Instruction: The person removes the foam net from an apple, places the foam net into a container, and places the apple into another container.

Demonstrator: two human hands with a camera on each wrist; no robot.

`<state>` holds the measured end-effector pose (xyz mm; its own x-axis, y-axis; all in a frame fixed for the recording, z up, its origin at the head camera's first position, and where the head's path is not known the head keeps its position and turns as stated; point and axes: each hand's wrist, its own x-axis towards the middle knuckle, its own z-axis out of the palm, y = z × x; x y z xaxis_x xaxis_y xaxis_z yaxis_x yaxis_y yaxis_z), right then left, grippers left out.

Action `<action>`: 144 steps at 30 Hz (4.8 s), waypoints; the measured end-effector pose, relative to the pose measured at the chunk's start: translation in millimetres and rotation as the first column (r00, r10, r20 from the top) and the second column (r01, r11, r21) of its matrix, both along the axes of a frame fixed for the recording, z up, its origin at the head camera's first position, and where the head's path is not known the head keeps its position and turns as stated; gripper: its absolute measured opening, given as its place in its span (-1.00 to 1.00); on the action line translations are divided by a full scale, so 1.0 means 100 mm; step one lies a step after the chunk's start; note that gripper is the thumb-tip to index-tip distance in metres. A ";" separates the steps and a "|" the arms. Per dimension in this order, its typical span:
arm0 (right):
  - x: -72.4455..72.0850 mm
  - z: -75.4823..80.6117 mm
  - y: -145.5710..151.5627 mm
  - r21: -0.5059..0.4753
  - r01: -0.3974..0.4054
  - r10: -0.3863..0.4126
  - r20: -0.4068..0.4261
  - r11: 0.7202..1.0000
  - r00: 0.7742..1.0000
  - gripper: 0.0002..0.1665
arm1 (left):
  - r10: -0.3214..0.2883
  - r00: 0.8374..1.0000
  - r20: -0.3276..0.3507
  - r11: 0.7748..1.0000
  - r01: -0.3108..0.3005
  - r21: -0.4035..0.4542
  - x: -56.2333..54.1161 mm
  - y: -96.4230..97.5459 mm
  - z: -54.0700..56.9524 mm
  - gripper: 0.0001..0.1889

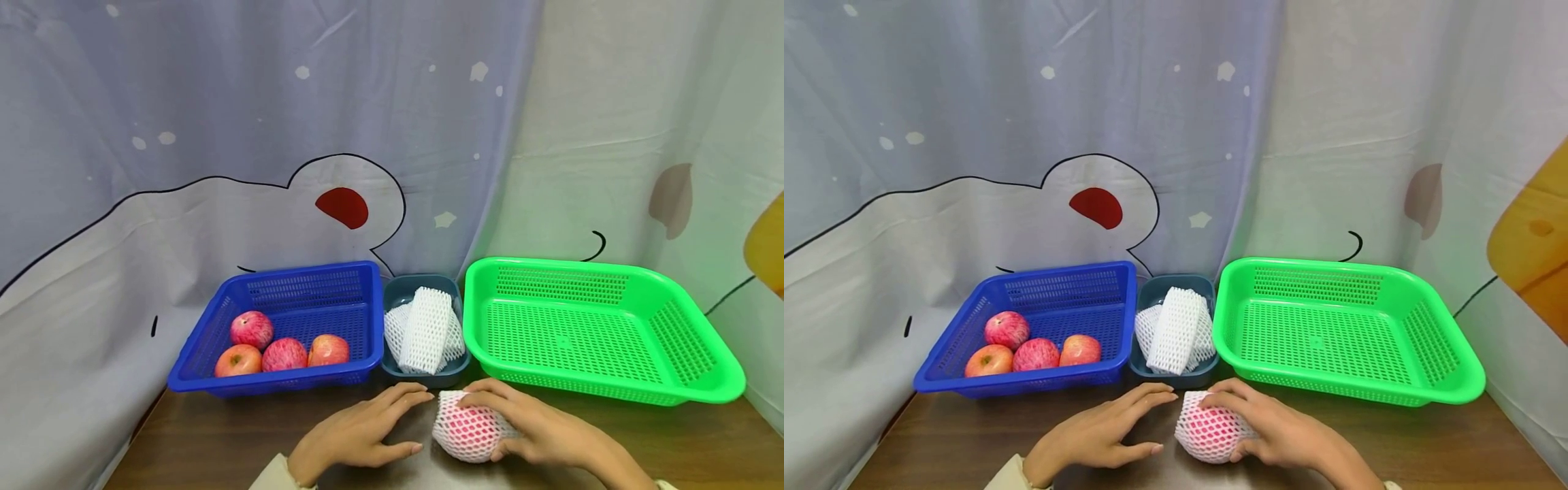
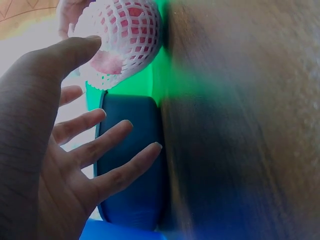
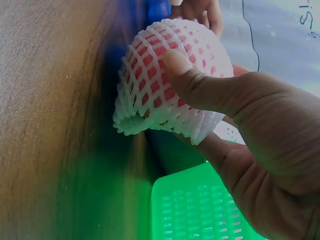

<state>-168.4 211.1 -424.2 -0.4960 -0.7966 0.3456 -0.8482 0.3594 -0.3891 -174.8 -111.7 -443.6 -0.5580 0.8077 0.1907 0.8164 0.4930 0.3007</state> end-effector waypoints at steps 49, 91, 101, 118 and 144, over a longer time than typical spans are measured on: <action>-0.03 -0.08 -0.07 -0.136 -0.032 0.038 0.042 0.990 0.998 -0.43 | -0.101 0.994 0.034 0.989 0.096 0.116 -0.06 0.05 -0.05 -0.50; -0.02 -0.15 -0.17 -0.233 -0.042 0.034 -0.040 0.972 0.999 -0.20 | -0.103 0.990 0.092 0.986 0.089 0.143 -0.07 0.04 -0.04 -0.44; -0.01 -0.16 -0.20 -0.240 -0.037 0.028 -0.039 0.970 0.999 -0.19 | -0.106 0.990 0.095 0.985 0.091 0.148 -0.07 0.04 -0.04 -0.42; 0.00 -0.16 -0.28 -0.225 -0.036 0.027 -0.043 0.974 0.999 -0.29 | -0.124 0.992 0.025 0.979 0.119 0.166 -0.07 0.04 -0.07 -0.36; 0.01 -0.12 -0.32 -0.196 -0.053 0.046 -0.041 0.979 0.998 -0.29 | -0.093 0.995 0.043 0.990 0.088 0.107 -0.05 0.09 -0.05 -0.28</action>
